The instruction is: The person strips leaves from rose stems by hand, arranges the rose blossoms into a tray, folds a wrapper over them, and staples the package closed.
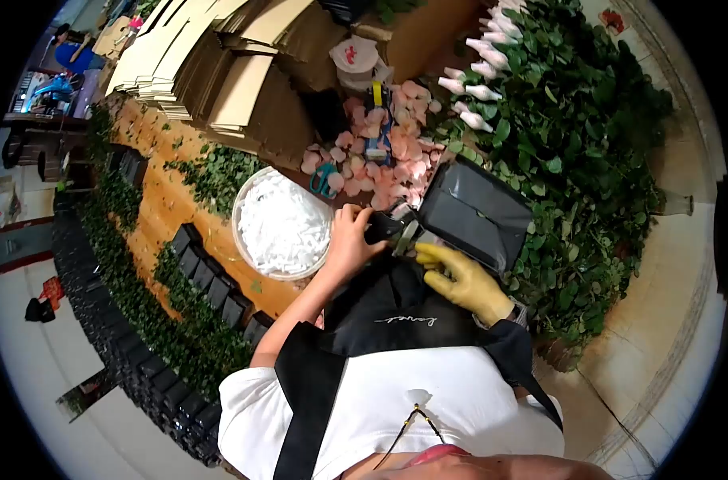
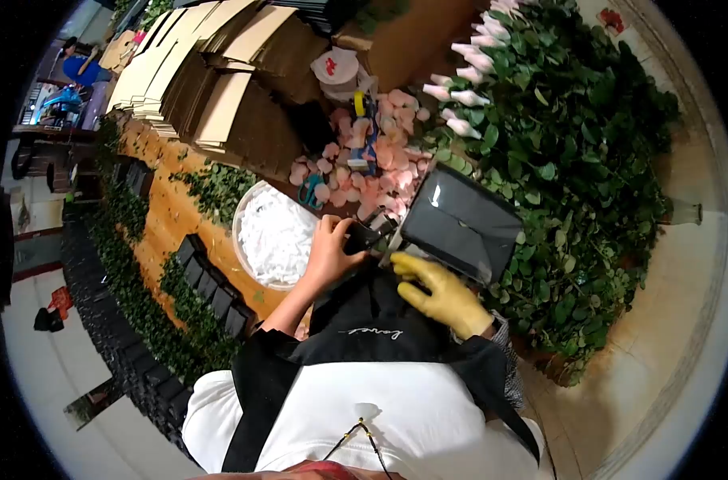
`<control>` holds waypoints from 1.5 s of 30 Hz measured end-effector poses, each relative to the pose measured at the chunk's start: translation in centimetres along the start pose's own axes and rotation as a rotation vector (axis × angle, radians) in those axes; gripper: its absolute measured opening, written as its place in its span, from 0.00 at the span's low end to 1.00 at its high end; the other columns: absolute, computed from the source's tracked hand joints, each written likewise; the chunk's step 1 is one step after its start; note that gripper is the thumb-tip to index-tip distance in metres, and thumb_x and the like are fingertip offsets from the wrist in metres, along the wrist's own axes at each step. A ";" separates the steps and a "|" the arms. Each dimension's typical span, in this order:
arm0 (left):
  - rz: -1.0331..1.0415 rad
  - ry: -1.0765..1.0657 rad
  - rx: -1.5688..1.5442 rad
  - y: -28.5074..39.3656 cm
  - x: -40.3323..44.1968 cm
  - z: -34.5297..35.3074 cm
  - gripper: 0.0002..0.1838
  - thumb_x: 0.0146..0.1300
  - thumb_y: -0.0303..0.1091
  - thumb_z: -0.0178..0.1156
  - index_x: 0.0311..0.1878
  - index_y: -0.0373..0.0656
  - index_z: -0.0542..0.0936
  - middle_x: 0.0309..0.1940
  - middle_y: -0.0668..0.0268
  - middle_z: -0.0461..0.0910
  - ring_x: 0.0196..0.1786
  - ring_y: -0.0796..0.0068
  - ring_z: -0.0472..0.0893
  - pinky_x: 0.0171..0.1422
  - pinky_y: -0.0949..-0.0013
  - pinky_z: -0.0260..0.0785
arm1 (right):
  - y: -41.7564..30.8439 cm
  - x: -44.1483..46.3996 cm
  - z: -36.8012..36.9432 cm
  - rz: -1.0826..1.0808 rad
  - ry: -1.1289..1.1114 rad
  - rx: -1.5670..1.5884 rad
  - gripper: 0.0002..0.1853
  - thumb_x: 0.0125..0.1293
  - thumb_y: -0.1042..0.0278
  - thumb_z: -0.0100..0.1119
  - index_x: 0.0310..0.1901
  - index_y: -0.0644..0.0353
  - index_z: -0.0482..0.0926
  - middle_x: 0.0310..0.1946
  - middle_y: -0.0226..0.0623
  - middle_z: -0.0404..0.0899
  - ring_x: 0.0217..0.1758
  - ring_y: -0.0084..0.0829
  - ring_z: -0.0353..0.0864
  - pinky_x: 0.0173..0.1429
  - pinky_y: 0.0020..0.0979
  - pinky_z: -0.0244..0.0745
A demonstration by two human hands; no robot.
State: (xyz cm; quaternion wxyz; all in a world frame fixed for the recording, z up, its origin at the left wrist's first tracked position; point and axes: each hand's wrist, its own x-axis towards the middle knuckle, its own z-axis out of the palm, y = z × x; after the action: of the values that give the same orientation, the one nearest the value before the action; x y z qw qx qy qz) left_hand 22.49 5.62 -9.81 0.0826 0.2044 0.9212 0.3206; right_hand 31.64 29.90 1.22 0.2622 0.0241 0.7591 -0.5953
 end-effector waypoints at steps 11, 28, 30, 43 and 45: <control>0.263 0.096 0.138 -7.9 5.0 2.9 0.33 0.54 0.41 0.74 0.63 0.41 0.76 0.52 0.53 0.75 0.58 0.48 0.73 0.60 0.52 0.68 | 0.8 28.5 -1.1 0.042 0.612 0.390 0.19 0.75 0.61 0.59 0.61 0.66 0.77 0.56 0.43 0.82 0.56 0.33 0.82 0.61 0.32 0.75; 0.090 0.094 -0.193 -12.4 4.4 -1.7 0.10 0.66 0.28 0.62 0.49 0.38 0.84 0.45 0.53 0.82 0.49 0.49 0.79 0.57 0.54 0.70 | -8.0 13.5 -0.3 0.138 0.603 0.251 0.24 0.76 0.46 0.56 0.41 0.63 0.86 0.31 0.36 0.88 0.32 0.26 0.86 0.37 0.29 0.81; 0.113 0.051 -0.207 -11.8 4.8 -1.0 0.09 0.66 0.28 0.62 0.48 0.38 0.84 0.44 0.53 0.82 0.49 0.49 0.78 0.57 0.54 0.71 | -7.8 10.7 -5.2 0.275 0.661 0.280 0.28 0.77 0.43 0.52 0.41 0.65 0.85 0.32 0.38 0.88 0.31 0.28 0.86 0.37 0.30 0.81; 0.003 0.177 -0.222 -11.2 4.1 -2.7 0.08 0.70 0.28 0.61 0.46 0.36 0.85 0.45 0.53 0.84 0.50 0.51 0.81 0.56 0.56 0.72 | -1.1 6.4 -11.2 0.987 0.142 -0.212 0.31 0.75 0.41 0.52 0.36 0.67 0.88 0.34 0.48 0.89 0.32 0.39 0.87 0.38 0.36 0.82; -0.008 0.151 -0.317 -11.5 4.3 -2.5 0.08 0.70 0.28 0.60 0.45 0.35 0.85 0.43 0.52 0.84 0.48 0.50 0.82 0.56 0.57 0.73 | -1.4 9.7 -11.0 0.848 0.235 -0.288 0.30 0.73 0.41 0.55 0.34 0.66 0.87 0.30 0.46 0.88 0.28 0.37 0.85 0.34 0.36 0.80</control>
State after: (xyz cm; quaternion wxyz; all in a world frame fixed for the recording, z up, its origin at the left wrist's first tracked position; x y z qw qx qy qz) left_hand 14.18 -2.14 -15.13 0.0457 0.1603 0.8634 0.4761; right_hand 18.78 36.86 0.06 0.3953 0.3630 0.7819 -0.3173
